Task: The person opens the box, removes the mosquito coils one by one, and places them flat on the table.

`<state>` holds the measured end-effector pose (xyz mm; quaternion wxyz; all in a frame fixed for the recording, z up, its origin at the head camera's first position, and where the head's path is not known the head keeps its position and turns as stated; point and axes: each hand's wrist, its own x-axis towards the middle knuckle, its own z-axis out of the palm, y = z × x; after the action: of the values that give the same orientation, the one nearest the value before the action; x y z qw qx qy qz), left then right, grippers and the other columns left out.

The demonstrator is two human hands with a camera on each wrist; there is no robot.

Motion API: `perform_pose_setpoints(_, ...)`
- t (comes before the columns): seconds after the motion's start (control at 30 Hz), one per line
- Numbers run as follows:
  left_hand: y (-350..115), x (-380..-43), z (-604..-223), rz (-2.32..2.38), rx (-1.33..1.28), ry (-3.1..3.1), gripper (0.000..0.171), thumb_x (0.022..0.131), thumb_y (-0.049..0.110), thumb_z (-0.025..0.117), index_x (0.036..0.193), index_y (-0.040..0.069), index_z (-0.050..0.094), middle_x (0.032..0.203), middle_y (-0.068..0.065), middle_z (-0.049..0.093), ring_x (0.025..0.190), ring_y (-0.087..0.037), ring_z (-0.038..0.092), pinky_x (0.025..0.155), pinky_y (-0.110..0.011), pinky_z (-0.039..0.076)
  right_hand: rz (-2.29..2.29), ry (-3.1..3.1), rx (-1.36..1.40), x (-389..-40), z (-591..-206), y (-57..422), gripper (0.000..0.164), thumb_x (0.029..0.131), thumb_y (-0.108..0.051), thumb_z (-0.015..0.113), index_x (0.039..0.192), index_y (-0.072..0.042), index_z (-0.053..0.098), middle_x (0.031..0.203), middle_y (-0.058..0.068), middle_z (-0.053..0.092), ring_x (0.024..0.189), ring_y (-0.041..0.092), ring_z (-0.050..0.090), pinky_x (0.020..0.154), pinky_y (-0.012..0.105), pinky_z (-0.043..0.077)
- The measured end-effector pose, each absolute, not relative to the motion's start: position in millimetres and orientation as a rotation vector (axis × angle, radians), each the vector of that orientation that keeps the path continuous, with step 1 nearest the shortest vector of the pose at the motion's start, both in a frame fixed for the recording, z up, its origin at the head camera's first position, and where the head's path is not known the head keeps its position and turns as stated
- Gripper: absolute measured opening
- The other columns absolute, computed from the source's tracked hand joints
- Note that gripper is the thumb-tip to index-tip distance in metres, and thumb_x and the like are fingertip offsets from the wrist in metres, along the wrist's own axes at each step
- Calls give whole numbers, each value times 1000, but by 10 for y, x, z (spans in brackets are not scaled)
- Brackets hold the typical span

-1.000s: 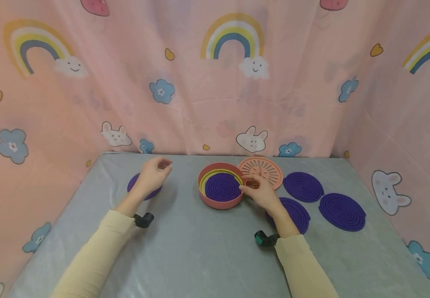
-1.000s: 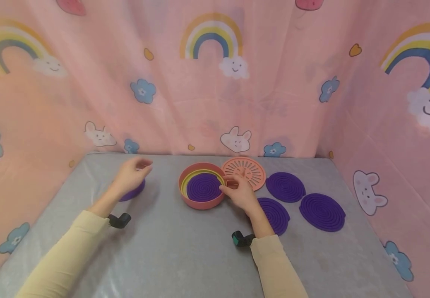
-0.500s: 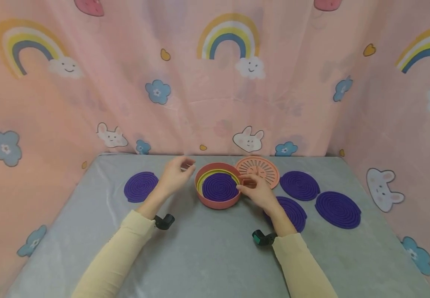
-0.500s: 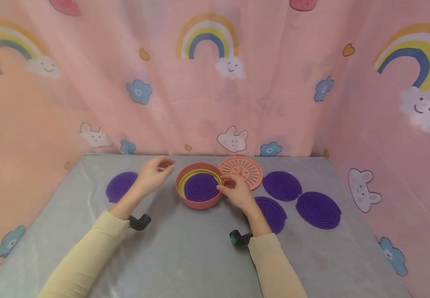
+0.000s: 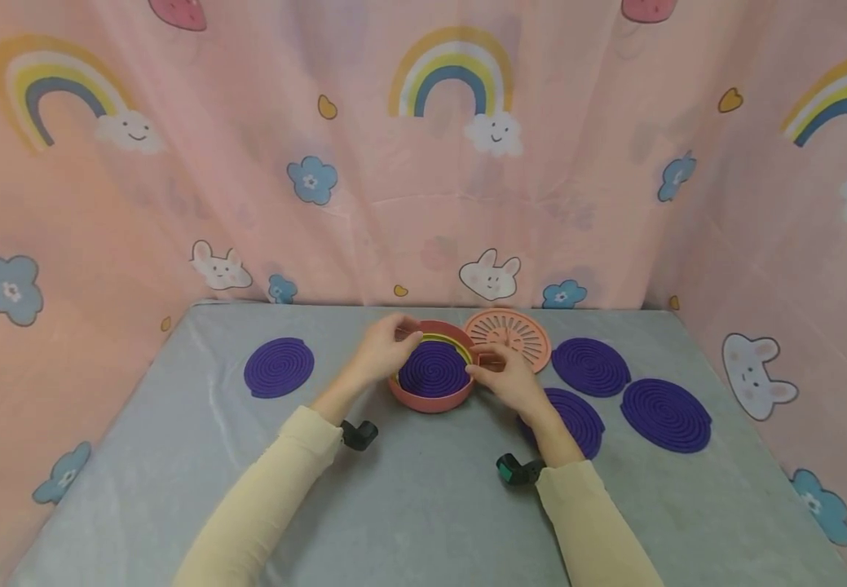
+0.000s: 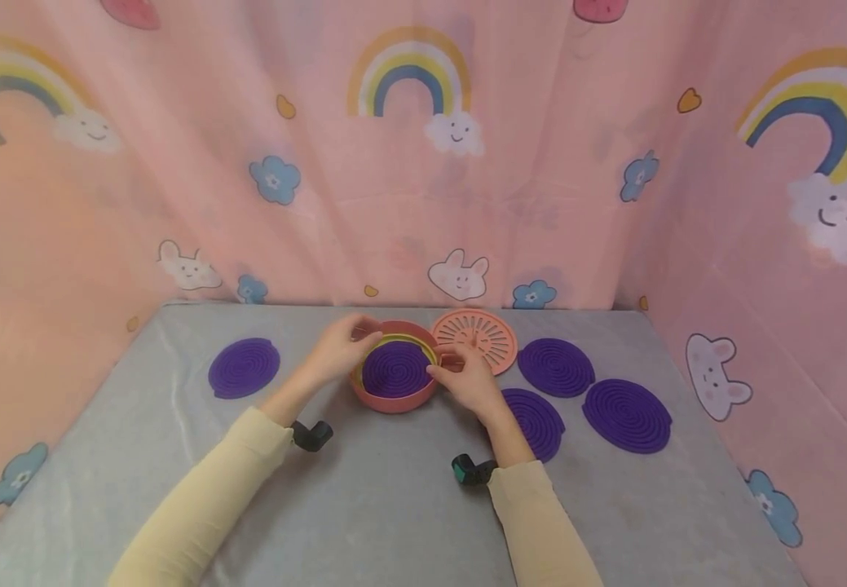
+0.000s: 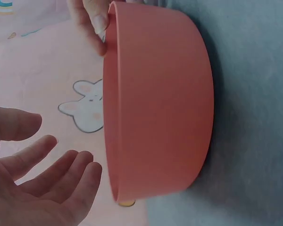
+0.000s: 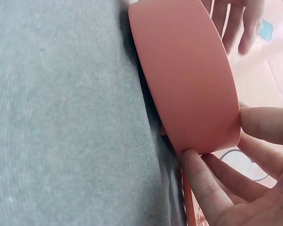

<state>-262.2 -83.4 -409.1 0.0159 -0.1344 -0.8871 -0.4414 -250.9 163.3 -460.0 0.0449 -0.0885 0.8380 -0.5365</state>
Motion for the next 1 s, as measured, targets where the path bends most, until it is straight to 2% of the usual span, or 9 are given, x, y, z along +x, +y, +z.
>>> perform_pose_setpoints(0.33,-702,-2749,-4238,-1385,-331,-2815,29,103,23,60,126,6,66,126,-14,66,117,-30,61,98,-48,50,-1645,2559,-262,-2501,-4599,1622,44,96,-21,73,136,-8,62,135,19,60,123,36,59,98,49,50)
perform_pose_setpoints(1.0,-546,-2837,-4277,-1304,-242,-3007,38,101,20,62,133,2,59,136,-20,60,127,-36,55,105,-52,45,-1646,2566,-238,-2508,-4591,1618,44,95,-21,74,135,-7,62,134,19,60,122,36,60,97,50,51)
